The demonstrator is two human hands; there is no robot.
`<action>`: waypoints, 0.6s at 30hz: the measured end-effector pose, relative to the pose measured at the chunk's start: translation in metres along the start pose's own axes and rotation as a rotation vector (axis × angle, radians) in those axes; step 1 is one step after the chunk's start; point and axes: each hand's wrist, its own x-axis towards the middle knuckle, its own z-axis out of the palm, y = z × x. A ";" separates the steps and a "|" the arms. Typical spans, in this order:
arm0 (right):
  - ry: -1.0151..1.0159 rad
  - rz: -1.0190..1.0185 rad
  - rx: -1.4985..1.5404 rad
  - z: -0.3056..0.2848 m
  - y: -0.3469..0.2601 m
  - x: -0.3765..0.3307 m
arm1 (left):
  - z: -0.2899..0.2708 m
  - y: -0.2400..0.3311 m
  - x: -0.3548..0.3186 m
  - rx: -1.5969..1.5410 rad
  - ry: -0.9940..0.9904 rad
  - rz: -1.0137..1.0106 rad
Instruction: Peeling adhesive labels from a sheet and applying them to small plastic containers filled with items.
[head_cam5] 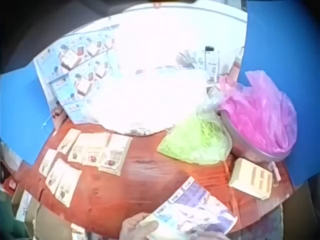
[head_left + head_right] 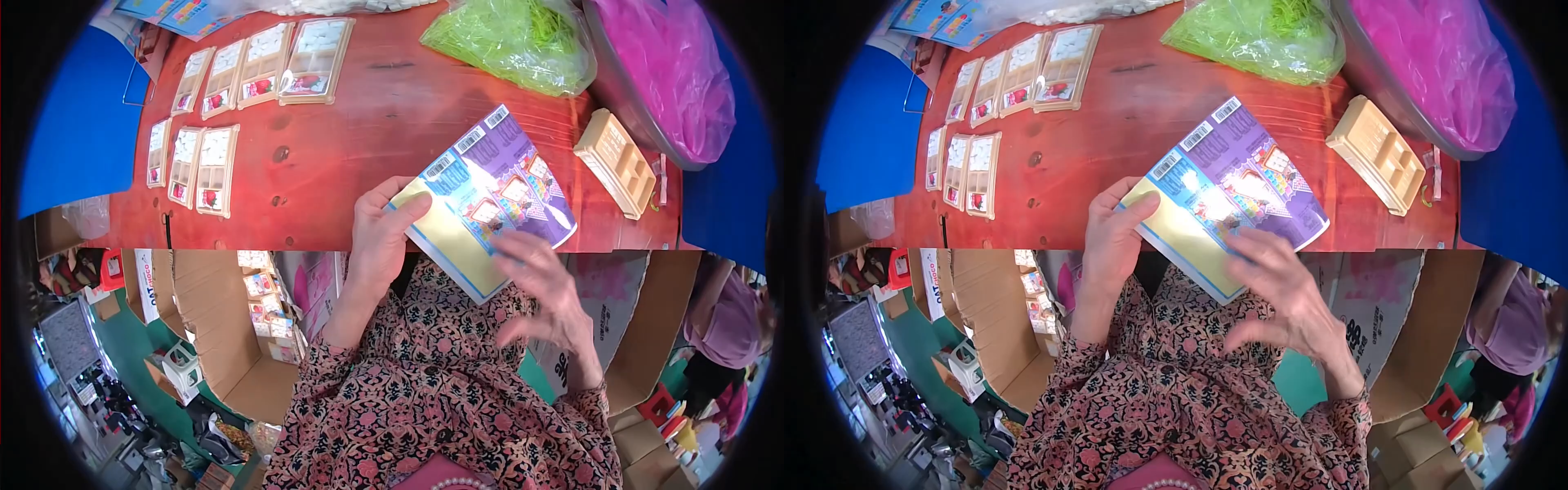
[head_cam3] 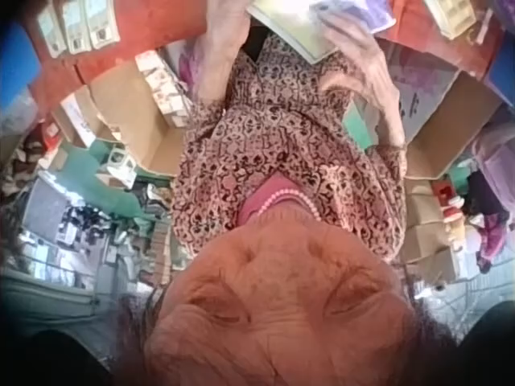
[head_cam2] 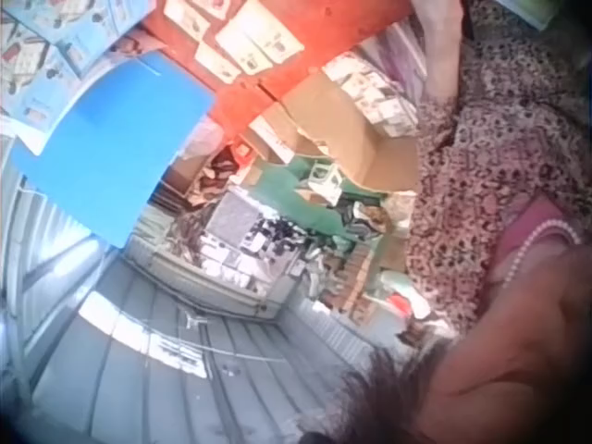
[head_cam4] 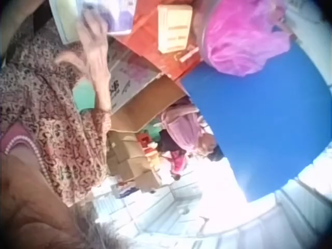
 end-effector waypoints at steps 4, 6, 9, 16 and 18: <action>0.315 0.030 -0.226 -0.002 -0.018 0.041 | 0.015 0.005 -0.017 0.117 -0.035 0.008; 0.403 0.104 -0.246 0.006 -0.026 0.059 | 0.026 0.005 -0.026 0.200 -0.053 0.121; 0.426 0.179 -0.200 0.010 -0.035 0.067 | 0.034 0.011 -0.030 0.255 -0.131 0.196; 0.419 0.150 0.046 -0.002 -0.040 0.066 | 0.033 0.018 -0.030 0.548 -0.236 0.429; 0.301 0.244 0.167 -0.009 -0.046 0.067 | 0.033 0.017 -0.028 0.592 -0.222 0.460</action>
